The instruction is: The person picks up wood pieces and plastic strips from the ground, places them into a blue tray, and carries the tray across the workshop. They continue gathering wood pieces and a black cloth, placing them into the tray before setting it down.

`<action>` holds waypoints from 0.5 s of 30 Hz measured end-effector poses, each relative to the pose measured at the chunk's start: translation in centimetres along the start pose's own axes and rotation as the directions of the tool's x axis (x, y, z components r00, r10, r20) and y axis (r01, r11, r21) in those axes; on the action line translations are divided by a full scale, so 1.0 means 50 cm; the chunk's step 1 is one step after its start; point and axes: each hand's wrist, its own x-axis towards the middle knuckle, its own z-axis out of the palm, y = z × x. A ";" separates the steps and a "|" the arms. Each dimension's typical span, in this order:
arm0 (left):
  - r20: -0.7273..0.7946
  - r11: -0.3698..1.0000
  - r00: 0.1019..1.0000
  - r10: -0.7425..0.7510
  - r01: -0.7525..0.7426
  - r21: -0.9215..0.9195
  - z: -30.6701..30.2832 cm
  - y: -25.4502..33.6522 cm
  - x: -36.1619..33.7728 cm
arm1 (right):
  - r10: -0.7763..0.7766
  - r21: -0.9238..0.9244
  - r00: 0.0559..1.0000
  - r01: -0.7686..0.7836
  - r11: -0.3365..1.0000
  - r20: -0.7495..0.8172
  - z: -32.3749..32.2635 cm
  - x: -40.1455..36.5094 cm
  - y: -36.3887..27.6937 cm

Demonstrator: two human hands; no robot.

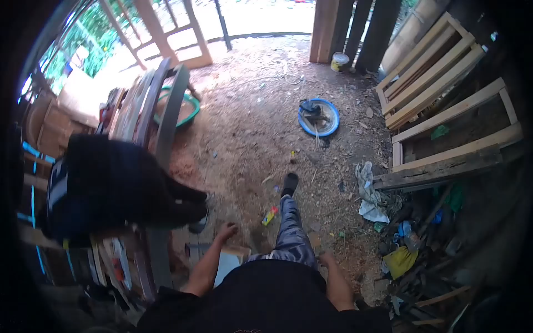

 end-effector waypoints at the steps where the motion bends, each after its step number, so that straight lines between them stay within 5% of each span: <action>1: -0.010 0.998 0.998 -0.056 0.056 0.007 -0.018 0.021 0.028 | -0.001 0.067 1.000 0.002 0.998 -0.015 -0.024 0.046 -0.069; 2: 0.030 0.994 0.999 -0.038 0.041 -0.106 -0.055 -0.089 0.151 | 0.001 0.094 1.000 0.001 0.996 -0.018 -0.048 0.097 -0.141; 3: 0.057 0.989 0.988 -0.145 0.143 0.037 -0.087 -0.153 0.242 | -0.032 0.113 0.998 0.037 0.993 -0.045 -0.073 0.147 -0.215; 4: 0.132 0.916 0.978 -0.164 0.200 -0.348 -0.092 -0.138 0.247 | -0.059 0.133 0.995 0.069 0.989 -0.076 -0.104 0.183 -0.284; 6: -0.033 0.976 0.998 -0.046 0.038 -0.213 -0.080 0.079 0.173 | -0.054 0.146 0.995 0.065 0.987 -0.081 -0.176 0.241 -0.452; 9: 0.314 0.883 0.848 -0.426 0.316 0.346 -0.163 0.095 0.368 | -0.251 0.193 0.947 0.290 0.937 -0.202 -0.266 0.254 -0.667; 10: 0.083 0.871 0.868 -0.490 0.491 0.010 -0.112 0.274 0.326 | -0.299 0.283 0.927 0.356 0.890 -0.226 -0.297 0.236 -0.743; 11: 0.091 0.875 0.871 -0.483 0.483 0.025 -0.084 0.349 0.371 | -0.293 0.293 0.925 0.357 0.887 -0.241 -0.324 0.248 -0.794; 13: -0.133 0.969 0.962 -0.239 0.228 -0.091 -0.054 0.477 0.467 | -0.364 0.154 0.902 0.404 0.902 -0.233 -0.370 0.270 -0.886; 15: -0.047 0.988 0.987 -0.152 0.150 -0.035 -0.020 0.618 0.563 | -0.299 0.060 0.906 0.331 0.942 -0.299 -0.419 0.279 -0.949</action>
